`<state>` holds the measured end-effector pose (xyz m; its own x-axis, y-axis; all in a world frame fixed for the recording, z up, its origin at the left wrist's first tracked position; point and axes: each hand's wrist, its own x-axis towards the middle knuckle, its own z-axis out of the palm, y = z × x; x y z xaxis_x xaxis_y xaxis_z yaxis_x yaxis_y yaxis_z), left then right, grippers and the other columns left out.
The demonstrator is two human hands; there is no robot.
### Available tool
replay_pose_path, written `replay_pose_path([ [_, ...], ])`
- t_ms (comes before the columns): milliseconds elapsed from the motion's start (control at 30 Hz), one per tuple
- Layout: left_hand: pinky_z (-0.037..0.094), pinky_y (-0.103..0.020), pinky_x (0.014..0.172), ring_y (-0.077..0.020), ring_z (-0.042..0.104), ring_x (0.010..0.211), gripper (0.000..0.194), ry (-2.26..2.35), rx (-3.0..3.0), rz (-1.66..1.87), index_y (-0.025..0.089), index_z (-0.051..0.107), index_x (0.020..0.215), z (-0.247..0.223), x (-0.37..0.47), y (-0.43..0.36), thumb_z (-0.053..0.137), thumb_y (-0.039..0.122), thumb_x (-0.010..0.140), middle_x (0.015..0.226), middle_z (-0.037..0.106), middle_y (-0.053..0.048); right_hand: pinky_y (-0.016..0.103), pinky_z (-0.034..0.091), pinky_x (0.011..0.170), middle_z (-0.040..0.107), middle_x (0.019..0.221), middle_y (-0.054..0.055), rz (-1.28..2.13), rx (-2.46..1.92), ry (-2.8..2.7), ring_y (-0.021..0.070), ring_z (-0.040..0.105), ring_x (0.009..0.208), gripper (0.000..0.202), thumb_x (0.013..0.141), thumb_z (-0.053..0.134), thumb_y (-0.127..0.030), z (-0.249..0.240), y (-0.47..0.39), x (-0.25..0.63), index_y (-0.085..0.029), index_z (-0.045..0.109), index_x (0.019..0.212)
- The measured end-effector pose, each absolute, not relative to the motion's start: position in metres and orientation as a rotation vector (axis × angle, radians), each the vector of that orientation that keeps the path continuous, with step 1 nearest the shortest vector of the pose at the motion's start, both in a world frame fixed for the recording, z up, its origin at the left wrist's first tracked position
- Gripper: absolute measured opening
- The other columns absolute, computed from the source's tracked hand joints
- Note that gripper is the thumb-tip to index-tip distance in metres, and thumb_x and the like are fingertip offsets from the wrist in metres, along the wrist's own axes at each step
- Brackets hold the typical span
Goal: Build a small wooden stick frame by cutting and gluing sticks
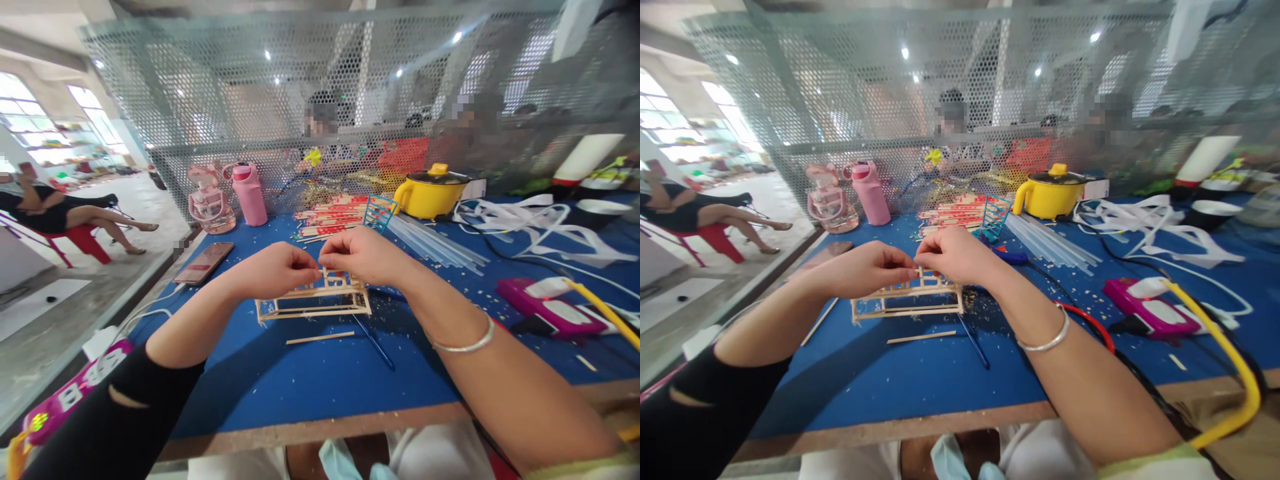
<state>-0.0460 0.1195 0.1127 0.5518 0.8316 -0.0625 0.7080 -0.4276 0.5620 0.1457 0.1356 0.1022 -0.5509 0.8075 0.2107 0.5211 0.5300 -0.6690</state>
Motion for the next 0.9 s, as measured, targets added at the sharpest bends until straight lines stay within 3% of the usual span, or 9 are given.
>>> replay_pose_path([
  [233,0.029,-0.021,0.047,-0.0092,0.036,0.052,0.037,1.24,2.205,0.37,0.015,0.069,0.076,0.109,-0.0439,0.1206,0.053,0.049,0.078,0.057,0.047,0.003,0.024,0.038,0.056,0.063,0.06,-0.001,0.678,-1.086,-2.267,0.0098,0.054,0.057,0.015,0.078,0.056,-0.024,0.1025,0.1346,0.1444,-0.018,0.067,0.071],
  [900,0.032,-0.021,0.049,-0.0101,0.039,0.054,0.033,1.248,2.166,0.421,0.016,0.07,0.078,0.1069,-0.0451,0.1189,0.053,0.044,0.078,0.059,0.05,0.003,0.025,0.038,0.057,0.063,0.059,-0.001,0.628,-1.114,-2.239,0.0101,0.053,0.056,0.014,0.076,0.059,-0.025,0.1015,0.1343,0.1431,-0.017,0.066,0.067],
])
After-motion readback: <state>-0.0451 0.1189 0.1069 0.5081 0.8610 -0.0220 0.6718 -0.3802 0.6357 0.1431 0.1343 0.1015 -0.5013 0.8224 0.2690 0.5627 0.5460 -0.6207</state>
